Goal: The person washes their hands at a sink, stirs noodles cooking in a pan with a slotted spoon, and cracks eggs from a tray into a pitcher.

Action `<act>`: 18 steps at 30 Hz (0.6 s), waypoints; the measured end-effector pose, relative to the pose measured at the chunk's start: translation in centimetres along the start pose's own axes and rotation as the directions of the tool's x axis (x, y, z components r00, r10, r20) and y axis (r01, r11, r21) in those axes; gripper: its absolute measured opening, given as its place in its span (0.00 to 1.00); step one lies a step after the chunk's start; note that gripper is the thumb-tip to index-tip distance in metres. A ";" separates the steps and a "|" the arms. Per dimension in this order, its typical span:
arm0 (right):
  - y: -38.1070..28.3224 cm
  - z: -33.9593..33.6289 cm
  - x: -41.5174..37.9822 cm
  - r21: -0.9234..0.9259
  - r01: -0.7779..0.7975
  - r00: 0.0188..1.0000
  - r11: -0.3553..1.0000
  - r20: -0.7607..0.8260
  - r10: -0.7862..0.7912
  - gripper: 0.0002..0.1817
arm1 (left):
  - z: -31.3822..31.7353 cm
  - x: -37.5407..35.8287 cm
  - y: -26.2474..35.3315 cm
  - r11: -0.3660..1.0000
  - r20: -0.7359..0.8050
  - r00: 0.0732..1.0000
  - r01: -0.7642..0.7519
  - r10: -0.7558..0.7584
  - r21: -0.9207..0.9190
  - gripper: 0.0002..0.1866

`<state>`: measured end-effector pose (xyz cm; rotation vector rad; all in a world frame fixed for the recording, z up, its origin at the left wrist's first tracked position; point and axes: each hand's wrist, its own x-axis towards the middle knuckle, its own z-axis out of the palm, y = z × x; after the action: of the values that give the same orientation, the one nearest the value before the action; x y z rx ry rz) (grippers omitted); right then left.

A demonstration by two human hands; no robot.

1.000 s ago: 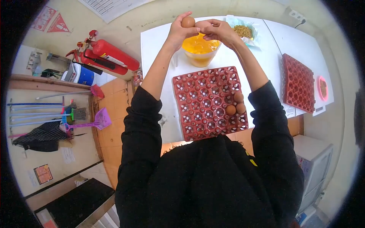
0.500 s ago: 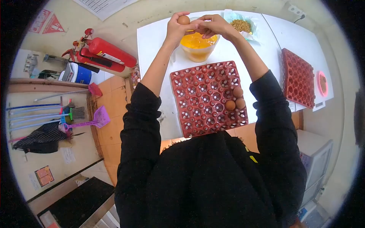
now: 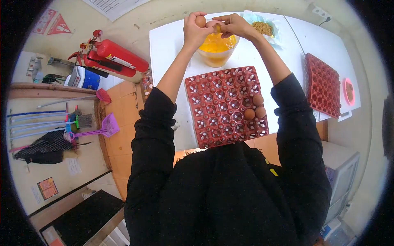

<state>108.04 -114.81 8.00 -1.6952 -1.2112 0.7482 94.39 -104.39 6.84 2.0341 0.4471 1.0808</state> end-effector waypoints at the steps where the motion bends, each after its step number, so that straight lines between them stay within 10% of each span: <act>1: 0.0 -0.2 -0.1 -0.015 0.029 1.000 0.999 0.009 -0.028 0.20 | -0.3 0.3 -0.1 1.000 -0.001 1.000 -0.019 0.019 -0.009 0.23; 6: -0.7 0.0 -0.9 -0.443 0.155 0.984 0.883 -0.009 -0.177 0.20 | -1.1 0.4 1.0 0.993 0.033 0.992 -0.120 0.120 -0.007 0.23; 8: -0.4 0.6 -0.8 -0.742 0.351 0.824 0.571 -0.044 -0.565 0.22 | -1.5 0.3 1.8 0.977 0.096 0.973 -0.212 0.209 0.024 0.23; 15: -4.4 1.8 -2.6 -0.793 0.301 0.807 0.530 -0.085 -0.584 0.20 | -5.1 -0.3 4.4 0.921 0.239 0.899 -0.387 0.367 0.042 0.24; 18: -7.5 4.0 -1.4 -0.654 0.259 0.913 0.711 -0.073 -0.400 0.18 | -8.8 -0.6 5.5 0.896 0.135 0.905 -0.421 0.404 0.142 0.23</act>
<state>101.15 -113.99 13.12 -1.9322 -1.6742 -0.1035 86.58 -104.12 13.74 2.3923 0.0479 1.2105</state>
